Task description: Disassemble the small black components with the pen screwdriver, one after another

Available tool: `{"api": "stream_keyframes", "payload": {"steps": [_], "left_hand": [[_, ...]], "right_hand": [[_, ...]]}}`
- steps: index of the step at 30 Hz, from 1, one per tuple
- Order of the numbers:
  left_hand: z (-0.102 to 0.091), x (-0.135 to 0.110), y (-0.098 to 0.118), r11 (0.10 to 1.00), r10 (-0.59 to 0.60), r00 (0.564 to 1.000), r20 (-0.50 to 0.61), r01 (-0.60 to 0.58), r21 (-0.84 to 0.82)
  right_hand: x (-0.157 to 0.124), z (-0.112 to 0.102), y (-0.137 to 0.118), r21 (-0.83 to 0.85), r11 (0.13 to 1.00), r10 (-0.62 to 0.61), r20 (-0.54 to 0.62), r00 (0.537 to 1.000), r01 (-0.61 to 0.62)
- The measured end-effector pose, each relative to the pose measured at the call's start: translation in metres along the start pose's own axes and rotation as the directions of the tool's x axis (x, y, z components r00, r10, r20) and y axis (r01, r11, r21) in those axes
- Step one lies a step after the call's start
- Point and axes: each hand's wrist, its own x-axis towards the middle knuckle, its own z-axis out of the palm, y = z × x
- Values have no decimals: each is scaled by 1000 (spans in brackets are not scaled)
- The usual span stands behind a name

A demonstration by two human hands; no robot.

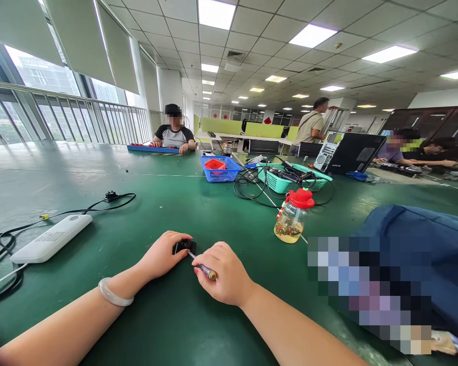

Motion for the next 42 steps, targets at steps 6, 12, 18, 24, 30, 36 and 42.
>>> {"api": "stream_keyframes", "payload": {"steps": [6,12,18,24,30,36,42], "left_hand": [[-2,-1,2,1000,10,1000,1,-10,8],[0,-2,1,997,81,997,-7,-81,20],[-2,-1,2,998,59,998,8,-59,22],[-3,1,1,999,8,1000,9,-8,31],[-3,3,-2,999,-18,1000,-8,18,27],[-4,2,-1,999,-36,999,-1,36,13],[-3,2,-1,999,-32,999,18,32,-5]], "right_hand": [[1,1,1,7,1000,14,3,1000,-14],[0,3,3,2,999,52,59,997,-52],[1,3,2,-74,997,25,53,998,-21],[-2,6,0,-211,975,-47,93,995,66],[-5,10,-1,-267,958,-86,94,992,108],[-3,7,-2,-277,957,-80,50,996,91],[-1,3,-4,-258,959,-130,-42,991,115]]}}
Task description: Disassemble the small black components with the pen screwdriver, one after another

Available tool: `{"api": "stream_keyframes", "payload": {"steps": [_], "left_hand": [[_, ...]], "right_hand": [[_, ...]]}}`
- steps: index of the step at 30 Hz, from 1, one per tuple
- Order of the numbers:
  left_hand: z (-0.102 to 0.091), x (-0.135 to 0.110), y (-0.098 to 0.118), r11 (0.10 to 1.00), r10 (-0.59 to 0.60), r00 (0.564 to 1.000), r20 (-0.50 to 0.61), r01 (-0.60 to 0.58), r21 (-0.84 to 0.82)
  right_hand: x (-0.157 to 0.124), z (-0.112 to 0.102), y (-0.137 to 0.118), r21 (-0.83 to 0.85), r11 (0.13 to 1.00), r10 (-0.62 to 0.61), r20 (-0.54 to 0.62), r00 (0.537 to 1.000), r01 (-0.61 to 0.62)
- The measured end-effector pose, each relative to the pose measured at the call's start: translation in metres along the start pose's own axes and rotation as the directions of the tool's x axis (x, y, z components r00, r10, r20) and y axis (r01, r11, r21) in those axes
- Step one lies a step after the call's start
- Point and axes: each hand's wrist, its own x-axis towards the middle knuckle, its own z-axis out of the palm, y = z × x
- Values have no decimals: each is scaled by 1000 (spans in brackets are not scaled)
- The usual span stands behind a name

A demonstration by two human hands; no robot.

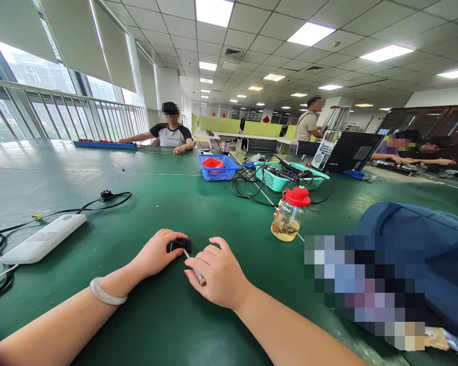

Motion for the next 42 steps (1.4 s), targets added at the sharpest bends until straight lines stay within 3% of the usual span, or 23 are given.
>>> {"api": "stream_keyframes", "payload": {"steps": [5,12,17,20,25,28,42], "left_hand": [[0,0,1,1000,9,1000,3,-9,-4],[-1,0,3,1000,12,1000,12,-12,-2],[0,0,3,1000,21,1000,18,-21,-2],[1,0,2,1000,11,1000,29,-10,-8],[1,0,2,1000,-16,999,30,16,-21],[0,0,2,1000,-9,1000,27,10,-17],[0,0,2,1000,-12,999,45,13,-14]], "right_hand": [[-1,1,1,0,1000,10,14,1000,-10],[-5,8,8,20,996,86,221,972,-92],[-6,10,10,8,992,116,302,946,-124],[-6,9,10,12,993,106,279,954,-114],[-2,3,4,28,996,77,114,990,-81],[0,0,1,29,998,51,79,996,-53],[-2,1,2,-33,999,12,206,978,-5]]}}
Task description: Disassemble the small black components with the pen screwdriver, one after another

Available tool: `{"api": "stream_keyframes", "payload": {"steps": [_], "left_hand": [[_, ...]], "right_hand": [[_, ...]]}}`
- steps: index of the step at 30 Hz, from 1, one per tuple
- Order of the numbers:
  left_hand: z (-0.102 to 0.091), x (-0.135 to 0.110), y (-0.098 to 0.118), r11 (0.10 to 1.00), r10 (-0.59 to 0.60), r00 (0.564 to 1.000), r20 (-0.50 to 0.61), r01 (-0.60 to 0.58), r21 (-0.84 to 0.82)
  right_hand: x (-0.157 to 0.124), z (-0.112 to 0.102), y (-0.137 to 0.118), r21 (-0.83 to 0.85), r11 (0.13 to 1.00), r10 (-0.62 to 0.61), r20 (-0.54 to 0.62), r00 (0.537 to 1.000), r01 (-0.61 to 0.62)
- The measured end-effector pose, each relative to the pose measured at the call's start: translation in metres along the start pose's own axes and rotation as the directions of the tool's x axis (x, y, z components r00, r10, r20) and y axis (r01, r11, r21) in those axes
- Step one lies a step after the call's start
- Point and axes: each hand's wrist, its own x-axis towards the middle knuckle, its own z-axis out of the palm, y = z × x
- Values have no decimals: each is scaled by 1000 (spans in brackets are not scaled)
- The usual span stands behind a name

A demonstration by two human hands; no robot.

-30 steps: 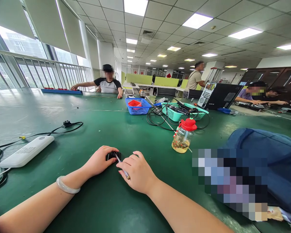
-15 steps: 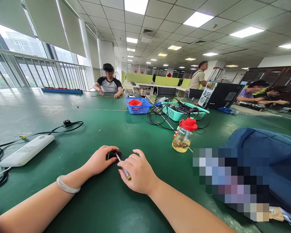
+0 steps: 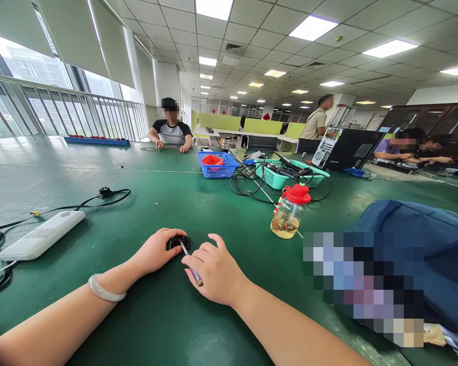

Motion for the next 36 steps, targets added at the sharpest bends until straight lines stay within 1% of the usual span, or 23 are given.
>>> {"api": "stream_keyframes", "payload": {"steps": [5,11,14,22,26,31,34,36], "left_hand": [[1,0,-1,1000,-6,1000,1,6,5],[0,0,0,1000,-1,1000,5,1,9],[0,0,0,1000,-3,1000,3,3,8],[1,0,-2,1000,-3,1000,3,3,4],[0,0,-1,1000,10,1000,7,-10,10],[0,0,1,1000,4,1000,8,-4,9],[0,0,0,1000,-1,1000,11,0,7],[1,0,-1,1000,0,1000,7,0,9]], "right_hand": [[-1,2,0,-46,998,-39,46,998,42],[-2,3,-1,-86,995,-42,60,997,48],[-2,2,-2,-94,995,-40,40,998,44],[1,-5,-5,-84,995,-55,-70,996,50],[1,-4,-5,-81,995,-69,-31,997,66],[-1,1,-1,-79,996,-37,34,999,39],[0,0,-1,-73,997,-35,14,999,36],[0,-3,-3,-59,996,-60,-10,998,60]]}}
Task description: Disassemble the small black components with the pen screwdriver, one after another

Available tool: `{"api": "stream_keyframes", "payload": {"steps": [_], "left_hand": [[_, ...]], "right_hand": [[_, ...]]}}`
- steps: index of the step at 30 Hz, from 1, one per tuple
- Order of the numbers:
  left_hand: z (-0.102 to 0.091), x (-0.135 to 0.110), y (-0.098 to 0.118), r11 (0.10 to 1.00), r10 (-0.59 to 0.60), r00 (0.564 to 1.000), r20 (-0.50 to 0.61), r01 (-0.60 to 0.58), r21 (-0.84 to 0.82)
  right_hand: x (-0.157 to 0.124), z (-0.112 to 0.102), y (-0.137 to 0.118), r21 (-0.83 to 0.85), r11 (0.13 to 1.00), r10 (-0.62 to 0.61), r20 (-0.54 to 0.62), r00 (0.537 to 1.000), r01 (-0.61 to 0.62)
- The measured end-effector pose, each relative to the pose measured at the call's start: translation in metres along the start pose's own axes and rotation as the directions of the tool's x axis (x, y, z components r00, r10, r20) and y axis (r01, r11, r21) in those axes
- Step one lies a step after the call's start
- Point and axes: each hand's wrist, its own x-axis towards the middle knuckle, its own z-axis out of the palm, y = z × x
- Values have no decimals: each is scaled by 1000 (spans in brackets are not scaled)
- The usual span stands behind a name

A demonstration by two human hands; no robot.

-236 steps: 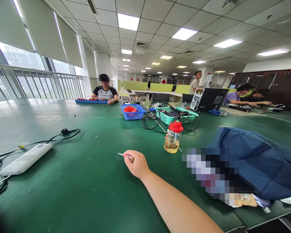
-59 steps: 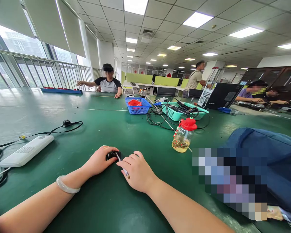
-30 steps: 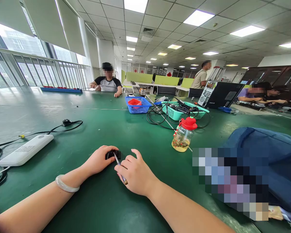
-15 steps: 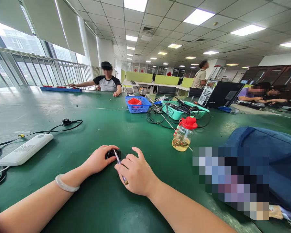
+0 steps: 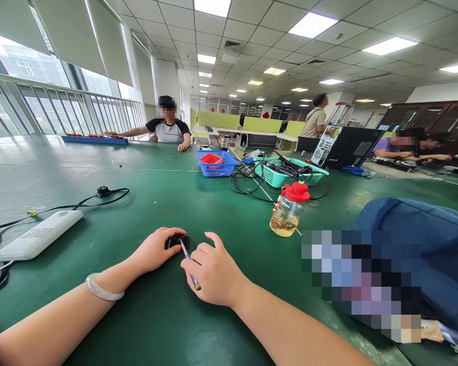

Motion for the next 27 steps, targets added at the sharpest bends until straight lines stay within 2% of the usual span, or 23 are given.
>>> {"api": "stream_keyframes", "payload": {"steps": [4,10,15,18,20,22,25,27], "left_hand": [[1,0,-1,1000,2,1000,-12,-2,9],[0,0,0,1000,-19,1000,-7,19,19],[-1,1,0,999,0,1000,3,0,-44],[-1,1,0,993,36,999,18,-34,-116],[-1,1,0,988,39,999,36,-33,-154],[-2,0,1,985,41,998,57,-30,-172],[-3,-1,2,983,50,995,92,-32,-183],[-4,-1,2,983,51,994,102,-32,-182]], "right_hand": [[1,-3,-3,13,999,-38,4,999,38],[1,0,-1,2,1000,-5,37,999,5],[1,-4,-1,84,996,49,-62,997,-43],[-1,-5,1,250,963,148,-164,975,-104],[-3,-3,4,393,902,277,-213,937,-177],[-6,1,10,535,793,448,-185,875,-292],[-7,8,22,721,547,644,-37,764,-426],[-7,13,30,810,394,714,28,700,-434]]}}
